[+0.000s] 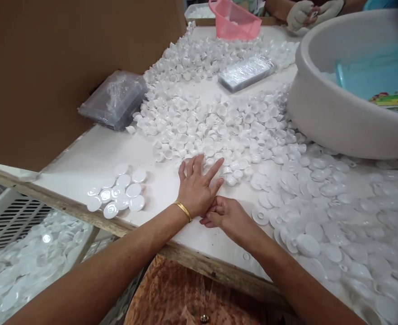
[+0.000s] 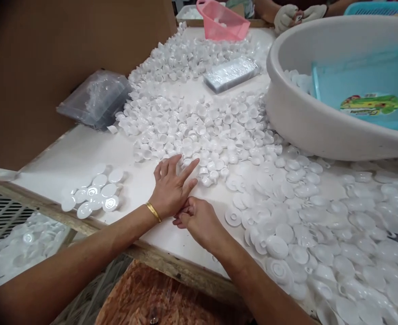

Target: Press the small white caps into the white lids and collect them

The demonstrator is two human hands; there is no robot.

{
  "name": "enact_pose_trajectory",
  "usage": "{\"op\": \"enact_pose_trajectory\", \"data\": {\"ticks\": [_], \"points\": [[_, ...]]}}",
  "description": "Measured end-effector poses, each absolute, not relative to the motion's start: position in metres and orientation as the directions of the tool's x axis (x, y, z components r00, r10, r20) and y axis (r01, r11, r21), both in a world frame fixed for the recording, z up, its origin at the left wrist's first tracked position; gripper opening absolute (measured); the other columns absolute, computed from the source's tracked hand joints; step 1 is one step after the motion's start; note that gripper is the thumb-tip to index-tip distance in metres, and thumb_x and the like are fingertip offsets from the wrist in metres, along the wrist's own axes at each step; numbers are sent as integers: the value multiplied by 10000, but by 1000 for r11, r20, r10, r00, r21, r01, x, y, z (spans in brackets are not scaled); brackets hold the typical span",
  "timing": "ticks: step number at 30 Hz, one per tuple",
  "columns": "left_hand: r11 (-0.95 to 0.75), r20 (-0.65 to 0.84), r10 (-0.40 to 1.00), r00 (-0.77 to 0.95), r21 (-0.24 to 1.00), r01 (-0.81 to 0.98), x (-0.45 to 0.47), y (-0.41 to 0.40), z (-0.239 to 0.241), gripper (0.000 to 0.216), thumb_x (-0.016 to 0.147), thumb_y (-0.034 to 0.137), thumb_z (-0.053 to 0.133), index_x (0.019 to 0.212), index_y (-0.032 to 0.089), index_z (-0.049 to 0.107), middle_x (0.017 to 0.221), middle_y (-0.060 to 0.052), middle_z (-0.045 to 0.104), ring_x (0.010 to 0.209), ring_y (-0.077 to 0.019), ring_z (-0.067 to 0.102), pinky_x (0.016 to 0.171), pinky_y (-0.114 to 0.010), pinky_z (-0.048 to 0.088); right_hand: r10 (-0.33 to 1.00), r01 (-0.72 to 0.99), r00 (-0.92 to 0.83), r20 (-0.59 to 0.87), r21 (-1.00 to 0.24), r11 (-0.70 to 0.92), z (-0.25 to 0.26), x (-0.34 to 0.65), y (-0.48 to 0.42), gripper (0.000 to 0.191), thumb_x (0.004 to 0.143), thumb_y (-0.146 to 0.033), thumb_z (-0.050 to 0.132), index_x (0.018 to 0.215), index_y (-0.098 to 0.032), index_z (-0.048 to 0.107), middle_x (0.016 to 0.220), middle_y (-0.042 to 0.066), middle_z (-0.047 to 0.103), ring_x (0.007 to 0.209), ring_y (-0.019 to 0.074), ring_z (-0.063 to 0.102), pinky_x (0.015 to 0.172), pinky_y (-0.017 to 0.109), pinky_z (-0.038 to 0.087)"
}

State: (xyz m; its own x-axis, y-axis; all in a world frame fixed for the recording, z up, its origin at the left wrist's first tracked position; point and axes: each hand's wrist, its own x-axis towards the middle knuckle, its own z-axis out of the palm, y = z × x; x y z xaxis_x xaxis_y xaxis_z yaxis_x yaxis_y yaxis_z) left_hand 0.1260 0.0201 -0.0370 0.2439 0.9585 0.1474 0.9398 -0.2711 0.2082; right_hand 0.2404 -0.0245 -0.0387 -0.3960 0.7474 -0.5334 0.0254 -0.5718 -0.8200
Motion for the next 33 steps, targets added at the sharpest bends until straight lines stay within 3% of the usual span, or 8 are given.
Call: {"op": "enact_pose_trajectory", "data": {"ticks": [5,9,16,18,22,26,29,33], "points": [[-266,247,947,204,253,930,133,22,-34,463,869,476,363,1325,397,358,1370,-59,287,1272,-281,207,1036,-501,99,806,7,-366,-464,-868,-497,-37,240,-26,166,699,-109,528,862,-143,532,823,50,673,776,159,654,750,316,525],[-255,282,945,163,329,909,128,17,-32,451,871,479,351,1312,389,386,1282,-83,350,1175,-271,303,979,-481,223,806,-12,-393,-443,-874,-486,-35,243,-27,155,709,-116,543,863,-134,543,849,63,673,805,158,650,785,324,517],[-90,86,996,38,755,649,97,4,-14,469,918,384,194,1221,188,494,859,-42,572,789,-145,511,743,-268,420,734,16,-510,-448,-859,-512,-34,236,-36,181,737,-137,570,917,-122,567,917,89,653,800,145,648,781,310,526],[-90,33,995,95,716,693,91,-6,-8,388,890,388,307,1101,195,569,827,-33,584,758,-146,520,696,-257,423,734,12,-527,-429,-867,-498,-33,232,-39,212,743,-120,555,954,-122,572,976,97,643,821,142,645,788,298,524],[-354,59,929,365,427,832,72,-31,-4,224,824,325,470,920,209,636,864,-56,590,845,-193,514,765,-329,417,722,69,-540,-432,-878,-473,-23,238,-38,363,792,-115,499,1154,-136,506,1070,105,617,789,123,645,738,272,536],[-386,123,922,368,193,902,24,-42,-7,236,868,291,383,927,252,608,916,-42,576,882,-206,503,802,-376,423,878,374,-357,-319,-910,-178,-4,280,-34,309,853,-249,472,1148,-179,532,1070,91,613,760,139,633,604,259,523],[-296,248,929,275,51,954,-4,-41,-5,191,842,323,436,902,287,614,992,-40,555,960,-248,470,859,-435,398,970,765,-187,-158,-642,43,2,318,-39,236,807,-268,546,1027,-199,596,1007,63,621,811,173,607,663,289,487],[-311,280,926,254,180,933,19,-30,-7,189,815,279,494,951,261,624,955,-64,554,936,-249,482,834,-406,409,967,946,-222,-122,-267,183,-8,337,-47,272,759,-198,586,1031,-207,589,1065,74,571,938,218,553,666,292,450]]}}
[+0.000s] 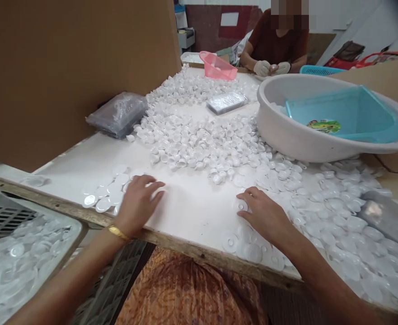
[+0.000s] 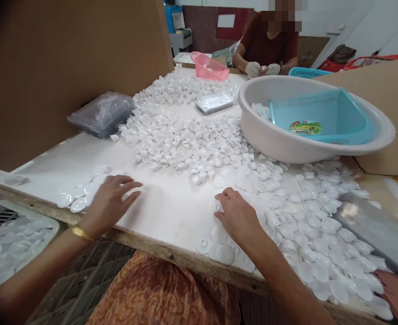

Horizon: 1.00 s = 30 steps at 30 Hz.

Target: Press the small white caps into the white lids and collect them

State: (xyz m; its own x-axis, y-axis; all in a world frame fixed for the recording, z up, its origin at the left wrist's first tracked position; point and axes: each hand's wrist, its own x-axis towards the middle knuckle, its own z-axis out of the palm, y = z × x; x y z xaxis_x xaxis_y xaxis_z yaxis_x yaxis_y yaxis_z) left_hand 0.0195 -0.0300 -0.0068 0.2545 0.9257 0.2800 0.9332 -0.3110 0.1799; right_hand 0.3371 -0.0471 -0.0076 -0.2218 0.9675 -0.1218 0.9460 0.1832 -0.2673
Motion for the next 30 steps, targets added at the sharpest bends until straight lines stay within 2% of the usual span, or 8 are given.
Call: {"op": "enact_pose_trajectory", "data": {"ticks": [3,6,11,15,18,21,25,30], "points": [[-439,211,897,389,311,843,72,-12,-16,263,820,238,491,1059,199,595,1012,-88,543,963,-229,480,827,-358,422,964,955,-237,-122,-212,208,-11,328,-46,212,798,-156,515,993,-202,584,1016,69,579,947,205,539,673,280,428],[-522,204,853,481,325,788,122,8,-25,341,797,218,526,1138,212,539,1025,-78,521,954,-210,475,812,-334,425,969,941,-238,-72,-263,212,-11,319,-41,139,806,-158,492,912,-195,575,944,54,592,865,184,555,659,272,406],[-526,143,851,506,237,817,153,28,-26,254,775,165,514,1017,219,570,1000,-72,492,861,-190,496,679,-293,419,994,801,-95,46,-590,104,-25,319,-37,89,816,-274,503,830,-202,553,686,-10,583,622,139,556,587,259,411],[-385,90,920,382,404,830,137,21,-12,206,773,326,552,911,178,593,907,-53,551,778,-168,523,645,-268,395,999,530,2,-54,-847,-47,-38,319,-38,171,821,-352,505,891,-203,552,655,-22,586,568,127,597,553,250,471],[-249,-136,932,337,435,865,121,5,1,231,778,386,527,792,178,626,731,-26,594,675,-161,534,597,-262,360,995,373,-1,-100,-923,-93,-39,314,-38,204,808,-386,526,870,-194,558,733,6,626,652,145,637,577,260,515],[-222,-242,916,319,355,908,111,-10,6,225,785,346,504,835,189,657,731,-34,615,678,-171,547,596,-264,345,995,306,-25,-102,-948,-89,-34,306,-38,209,793,-385,554,839,-182,581,753,23,643,731,162,643,634,283,540],[-172,-210,944,256,351,921,103,-16,0,310,783,358,504,1032,203,606,814,-38,627,720,-176,557,614,-263,355,996,372,-86,-4,-928,28,-27,292,-39,158,811,-323,548,867,-189,609,787,23,662,755,160,639,692,303,533],[-124,-129,967,222,520,845,89,-17,-7,381,871,396,318,828,193,638,788,-45,621,749,-175,561,665,-281,385,934,507,-231,271,-786,353,-26,268,-33,107,837,-210,513,900,-177,593,828,30,660,758,145,632,693,272,514]]}}
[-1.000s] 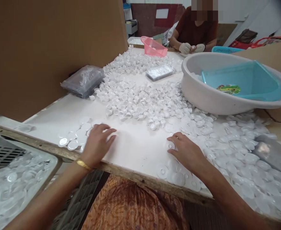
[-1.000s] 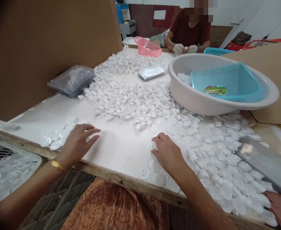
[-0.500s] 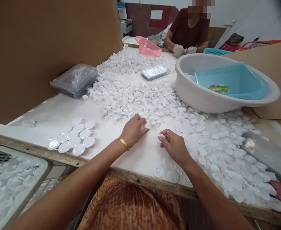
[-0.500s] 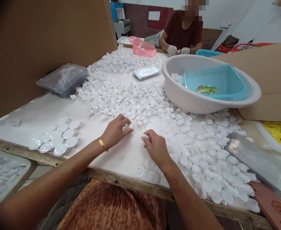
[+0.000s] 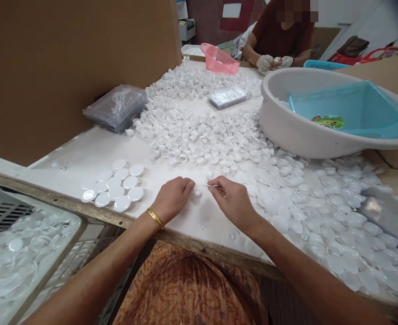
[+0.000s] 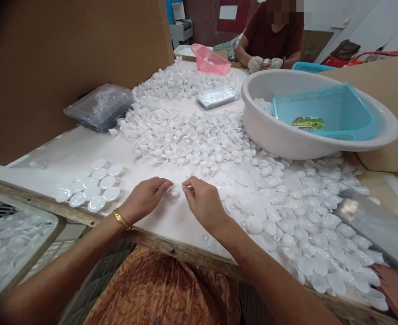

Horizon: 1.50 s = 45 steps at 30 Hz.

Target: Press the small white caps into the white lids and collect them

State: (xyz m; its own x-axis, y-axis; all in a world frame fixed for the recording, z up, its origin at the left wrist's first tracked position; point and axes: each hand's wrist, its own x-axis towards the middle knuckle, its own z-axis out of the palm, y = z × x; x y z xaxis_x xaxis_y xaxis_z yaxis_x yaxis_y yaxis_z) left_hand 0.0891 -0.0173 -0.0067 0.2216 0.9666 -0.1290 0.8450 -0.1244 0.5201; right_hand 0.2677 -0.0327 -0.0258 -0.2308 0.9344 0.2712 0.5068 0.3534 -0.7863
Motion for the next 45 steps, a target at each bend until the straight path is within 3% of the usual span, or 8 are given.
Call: {"op": "enact_pose_trajectory", "data": {"ticks": [3,5,11,17,26,34,40,45], "points": [[75,-241,953,182,773,630,86,-19,-9,389,859,435,326,828,179,618,732,-29,614,601,-134,544,550,-250,398,849,608,-364,382,-593,528,-32,256,-29,104,847,-151,479,885,-148,576,874,71,653,794,171,627,699,295,515],[204,-320,932,167,848,490,88,-20,-13,318,814,427,423,836,168,606,668,-12,590,513,-111,504,456,-223,365,809,639,-433,397,-498,586,-39,252,-28,121,860,-134,454,901,-144,567,903,87,652,825,182,627,711,305,521],[305,-359,925,121,895,325,93,-17,-25,177,711,254,552,851,146,568,483,44,502,425,-87,434,407,-197,336,723,622,-495,481,-385,682,-55,256,-33,145,885,-209,459,943,-150,578,1082,124,628,986,186,602,817,315,531],[295,-344,928,143,912,285,88,-20,-27,170,706,236,561,858,163,543,469,60,486,415,-84,429,386,-186,312,636,598,-578,512,-264,757,-60,258,-38,232,865,-103,455,1061,-99,580,1166,157,588,1101,185,542,925,305,489],[341,-364,919,150,926,162,87,-25,-23,139,739,252,550,841,162,520,460,68,463,417,-75,426,400,-180,318,657,566,-550,516,-349,747,-66,256,-36,222,857,-117,478,1061,-112,565,1142,145,593,1073,176,554,904,304,503],[446,-428,891,150,886,-122,78,-23,-22,220,708,267,614,872,148,528,516,61,474,431,-53,423,427,-174,335,743,539,-472,475,-511,669,-59,251,-29,286,867,-162,473,1152,-174,440,1187,117,558,1119,163,520,923,323,486],[418,-413,902,129,908,-14,81,-25,-23,201,723,272,596,866,144,536,503,55,482,429,-63,425,417,-182,340,755,534,-448,479,-533,656,-60,252,-29,372,857,-160,489,1211,-167,375,1173,126,549,1104,166,529,906,305,491],[331,-354,931,90,922,202,87,-27,-27,152,755,289,542,842,165,530,475,58,477,415,-87,436,402,-201,349,737,551,-488,468,-490,676,-58,253,-29,239,862,-123,454,1100,-132,480,1189,140,544,1121,171,513,919,305,480]]}}
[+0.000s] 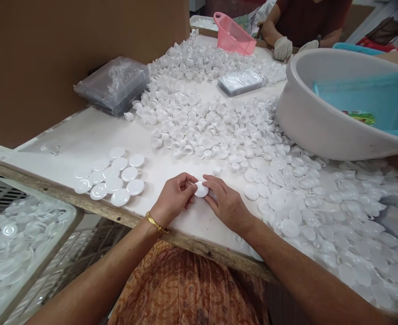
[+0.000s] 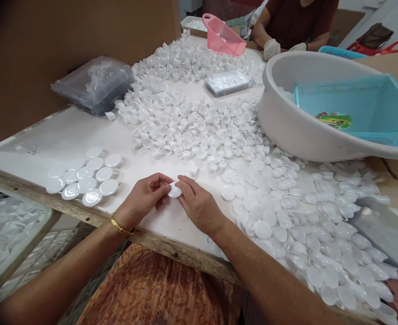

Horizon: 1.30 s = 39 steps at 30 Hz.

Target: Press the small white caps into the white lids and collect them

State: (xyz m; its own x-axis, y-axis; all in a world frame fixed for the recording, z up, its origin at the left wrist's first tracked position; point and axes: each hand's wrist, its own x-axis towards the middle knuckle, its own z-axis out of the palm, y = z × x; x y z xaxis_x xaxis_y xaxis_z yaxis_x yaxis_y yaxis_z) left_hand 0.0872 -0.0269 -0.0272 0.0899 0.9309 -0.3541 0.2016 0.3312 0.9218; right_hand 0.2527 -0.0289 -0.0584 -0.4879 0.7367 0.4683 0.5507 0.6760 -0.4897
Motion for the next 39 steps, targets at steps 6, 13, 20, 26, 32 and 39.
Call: {"op": "enact_pose_trajectory", "data": {"ticks": [6,13,20,26,32,39], "points": [[172,-227,972,53,851,496,89,-30,-26,107,785,273,485,825,181,524,538,45,494,499,-106,470,507,-229,369,653,607,-579,489,-276,745,-60,252,-32,218,862,-105,432,992,-155,600,1132,105,606,1067,199,551,867,344,500],[-168,121,985,126,456,874,106,-3,-21,280,883,236,307,1022,173,541,929,-84,495,855,-197,477,743,-327,380,612,618,-623,486,-172,767,-52,252,-40,271,844,-75,443,1053,-113,611,1128,133,612,1158,244,491,856,356,495],[-252,73,967,243,169,953,110,10,-37,251,850,216,344,1008,193,538,927,-95,475,882,-252,426,719,-394,314,634,632,-613,472,-188,752,-52,252,-42,282,842,-73,436,1052,-121,617,1149,129,608,1156,242,493,965,415,439],[-292,-2,955,296,167,942,108,13,-36,184,775,183,447,938,197,531,923,-88,483,883,-250,418,725,-399,294,651,621,-560,513,-260,740,-61,251,-42,291,827,-46,442,1042,-134,617,1129,120,620,1134,231,519,1050,479,353],[-211,34,977,209,161,964,113,10,-35,208,838,184,364,945,208,541,934,-91,502,901,-241,421,739,-393,299,691,619,-493,528,-345,705,-60,248,-43,282,829,-69,466,1026,-187,629,1074,78,653,1008,179,604,1046,462,355],[-114,113,986,123,-80,990,63,-5,-16,291,860,278,333,1007,209,575,948,-136,521,934,-303,434,764,-443,301,776,562,-424,466,-537,629,-32,262,-38,301,852,-150,458,1127,-171,577,1116,76,634,1043,156,576,874,327,491]]}}
